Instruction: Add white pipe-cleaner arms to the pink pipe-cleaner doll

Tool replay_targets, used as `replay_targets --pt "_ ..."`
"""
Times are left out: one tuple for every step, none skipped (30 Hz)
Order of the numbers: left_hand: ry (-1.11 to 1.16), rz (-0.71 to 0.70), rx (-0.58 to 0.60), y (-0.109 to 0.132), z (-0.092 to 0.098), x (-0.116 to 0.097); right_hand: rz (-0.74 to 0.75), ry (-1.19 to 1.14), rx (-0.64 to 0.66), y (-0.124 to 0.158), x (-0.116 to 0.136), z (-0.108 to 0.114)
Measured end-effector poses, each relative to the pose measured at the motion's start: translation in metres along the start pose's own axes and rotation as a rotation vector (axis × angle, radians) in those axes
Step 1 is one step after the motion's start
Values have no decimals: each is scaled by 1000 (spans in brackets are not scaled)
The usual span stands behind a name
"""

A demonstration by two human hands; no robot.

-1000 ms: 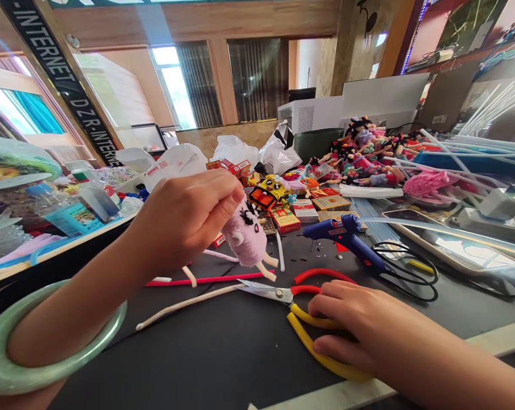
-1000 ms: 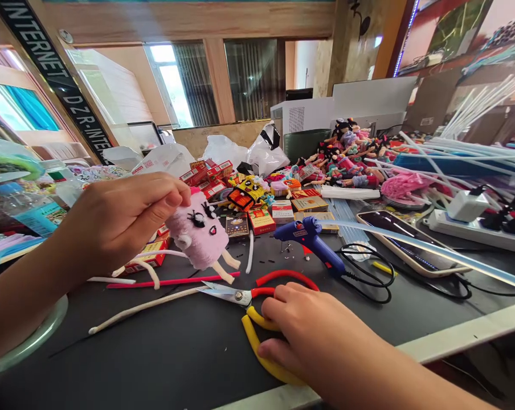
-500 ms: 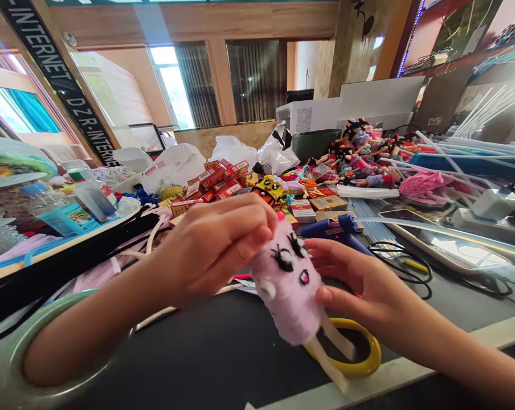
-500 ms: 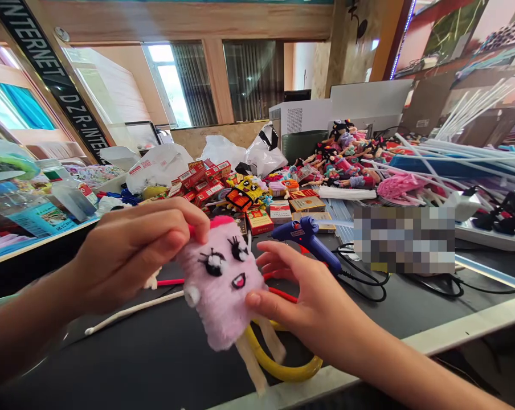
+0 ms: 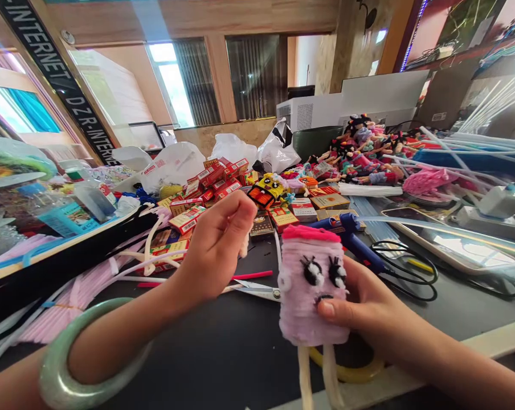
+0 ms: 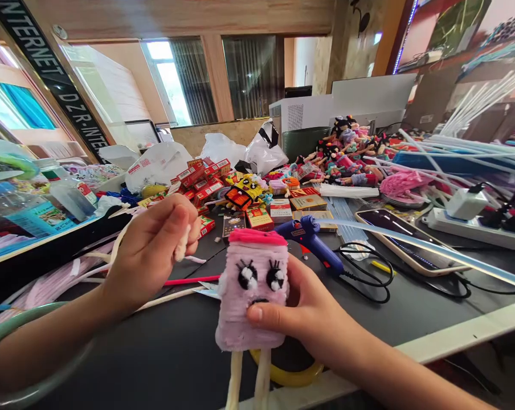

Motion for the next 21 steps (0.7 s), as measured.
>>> replay_targets --pt "99 77 0 2 -5 7 17 -1 -37 0 -3 3" --pt "208 150 -2 4 -10 13 25 2 -74 0 -5 5" --pt "317 229 -1 7 -15 19 33 4 -104 1 -7 7" --pt "401 303 4 11 -21 25 39 4 -128 1 -8 9" --pt "460 360 7 14 -26 29 40 3 -140 1 -9 10" --pt "507 409 13 18 -30 31 40 2 -143 2 -8 10" --pt "537 440 11 20 -33 33 44 5 -138 2 -7 9" --pt "560 457 8 23 -35 33 50 11 -131 3 -5 9" --pt "577 462 1 24 -37 33 57 23 -125 3 -4 8" --pt "591 458 -7 26 -37 33 62 37 -121 4 -2 8" --pt "602 449 -11 26 -38 32 68 47 -121 4 0 7" --pt "613 439 -9 27 -38 31 73 49 -126 5 1 7" --pt "623 432 -5 28 -38 30 77 45 -131 5 1 8" --pt "628 428 -1 28 -38 30 76 37 -138 5 1 8" --pt "629 425 -1 29 -38 29 76 30 -142 5 1 8" --pt "622 421 -4 29 -38 29 78 26 -146 6 1 8" --pt "608 418 -9 30 -37 28 82 26 -147 6 1 8" --pt "589 415 -13 31 -37 27 88 26 -146 6 1 8" --pt "569 411 -14 31 -36 27 94 25 -141 6 1 7" --pt "551 405 -12 32 -36 26 100 22 -139 6 1 7" --pt "533 401 -8 33 -36 25 104 20 -138 6 1 7"
Point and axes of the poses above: each hand's wrist, its own y-axis away from the middle knuckle, its own z-axis out of the back of the hand, x = y × z, the point moved 4 cm from there along -y, towards the middle knuckle, and after that the axes turned 8 degrees about -y, right-handed, at the moved point
